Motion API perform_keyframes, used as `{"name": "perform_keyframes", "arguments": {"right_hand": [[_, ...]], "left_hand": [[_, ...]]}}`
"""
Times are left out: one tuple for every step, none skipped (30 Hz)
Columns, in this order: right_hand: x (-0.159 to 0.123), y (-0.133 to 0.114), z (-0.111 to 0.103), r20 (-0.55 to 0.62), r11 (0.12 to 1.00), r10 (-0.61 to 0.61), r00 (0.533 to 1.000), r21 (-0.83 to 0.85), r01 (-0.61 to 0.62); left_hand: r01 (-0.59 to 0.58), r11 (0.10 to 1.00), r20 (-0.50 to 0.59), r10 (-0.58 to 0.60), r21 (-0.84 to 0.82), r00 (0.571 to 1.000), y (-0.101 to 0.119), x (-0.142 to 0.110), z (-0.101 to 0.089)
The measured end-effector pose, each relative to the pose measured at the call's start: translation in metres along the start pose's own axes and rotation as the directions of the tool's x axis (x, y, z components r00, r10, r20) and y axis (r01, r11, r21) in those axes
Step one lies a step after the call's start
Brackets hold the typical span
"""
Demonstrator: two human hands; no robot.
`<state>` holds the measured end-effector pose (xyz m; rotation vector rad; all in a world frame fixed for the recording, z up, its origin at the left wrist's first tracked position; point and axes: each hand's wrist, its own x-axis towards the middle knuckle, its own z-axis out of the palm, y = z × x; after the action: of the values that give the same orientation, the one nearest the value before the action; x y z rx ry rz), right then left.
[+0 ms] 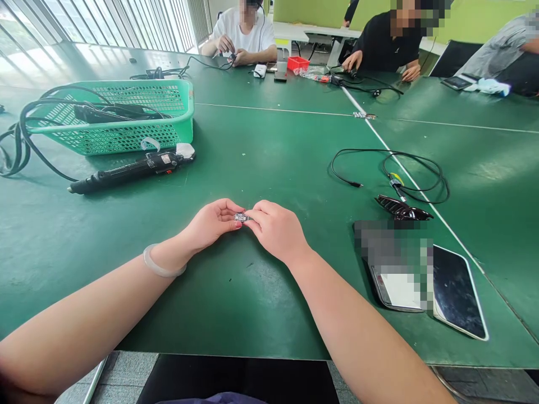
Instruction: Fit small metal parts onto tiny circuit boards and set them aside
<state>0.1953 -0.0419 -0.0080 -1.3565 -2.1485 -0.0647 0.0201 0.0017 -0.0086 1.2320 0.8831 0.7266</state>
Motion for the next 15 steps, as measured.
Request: {"name": "perform_keyframes", "arguments": {"right_hand": [[0.0002, -0.0004, 0.0000, 0.000, 1.000, 0.001, 1.000, -0.002, -0.001], [0.0003, -0.0008, -0.0001, -0.001, 1.000, 0.005, 1.000, -0.002, -0.005], [0.0004, -0.0011, -0.0001, -0.001, 1.000, 0.010, 1.000, -0.002, -0.010], [0.0004, -0.0014, -0.0002, -0.001, 1.000, 0.015, 1.000, -0.002, -0.015], [0.0004, -0.0016, -0.0002, -0.002, 1.000, 0.018, 1.000, -0.003, -0.018], [0.0004, -0.0018, -0.0001, -0.004, 1.000, 0.021, 1.000, -0.005, -0.021], [0.0003, -0.0020, 0.0000, -0.008, 1.000, 0.021, 1.000, -0.008, -0.022], [0.0002, -0.0021, 0.0002, -0.014, 1.000, 0.021, 1.000, -0.012, -0.021], [0.0002, -0.0022, 0.0004, -0.020, 1.000, 0.020, 1.000, -0.016, -0.020], [0.0001, -0.0022, 0.0007, -0.027, 1.000, 0.019, 0.999, -0.019, -0.020], [0.0001, -0.0022, 0.0010, -0.033, 1.000, 0.019, 0.999, -0.022, -0.019], [0.0001, -0.0022, 0.0013, -0.038, 1.000, 0.016, 0.999, -0.024, -0.016], [0.0000, -0.0021, 0.0017, -0.043, 1.000, 0.012, 0.999, -0.027, -0.014], [0.0000, -0.0020, 0.0021, -0.049, 0.999, 0.011, 0.999, -0.030, -0.012], [0.0000, -0.0018, 0.0024, -0.057, 0.999, 0.010, 0.998, -0.032, -0.012]], "left_hand": [[0.000, 1.000, -0.001, 0.000, 0.000, 1.000, 0.0002, 0.0001, 0.0000], [0.001, 1.000, -0.003, -0.001, 0.000, 1.000, 0.0005, 0.0001, 0.0000], [0.003, 1.000, -0.005, -0.003, 0.001, 1.000, 0.0008, 0.0001, 0.0000], [0.005, 1.000, -0.007, -0.005, 0.001, 1.000, 0.0011, 0.0000, 0.0001], [0.005, 1.000, -0.008, -0.005, 0.001, 1.000, 0.0014, -0.0001, 0.0001], [0.004, 1.000, -0.008, -0.004, -0.002, 1.000, 0.0017, -0.0002, 0.0002], [0.001, 1.000, -0.009, -0.001, -0.006, 1.000, 0.0019, -0.0002, 0.0003], [-0.003, 1.000, -0.009, 0.003, -0.012, 1.000, 0.0021, -0.0002, 0.0004], [-0.006, 1.000, -0.010, 0.006, -0.020, 1.000, 0.0022, -0.0002, 0.0006], [-0.007, 1.000, -0.011, 0.007, -0.028, 1.000, 0.0022, -0.0001, 0.0007], [-0.007, 0.999, -0.011, 0.006, -0.036, 1.000, 0.0020, 0.0001, 0.0009], [-0.006, 0.999, -0.011, 0.005, -0.043, 1.000, 0.0017, 0.0002, 0.0010], [-0.005, 0.999, -0.010, 0.004, -0.049, 1.000, 0.0013, 0.0004, 0.0010], [-0.004, 0.999, -0.009, 0.004, -0.054, 1.000, 0.0008, 0.0006, 0.0009], [-0.005, 0.998, -0.010, 0.004, -0.059, 1.000, 0.0002, 0.0008, 0.0007]]}}
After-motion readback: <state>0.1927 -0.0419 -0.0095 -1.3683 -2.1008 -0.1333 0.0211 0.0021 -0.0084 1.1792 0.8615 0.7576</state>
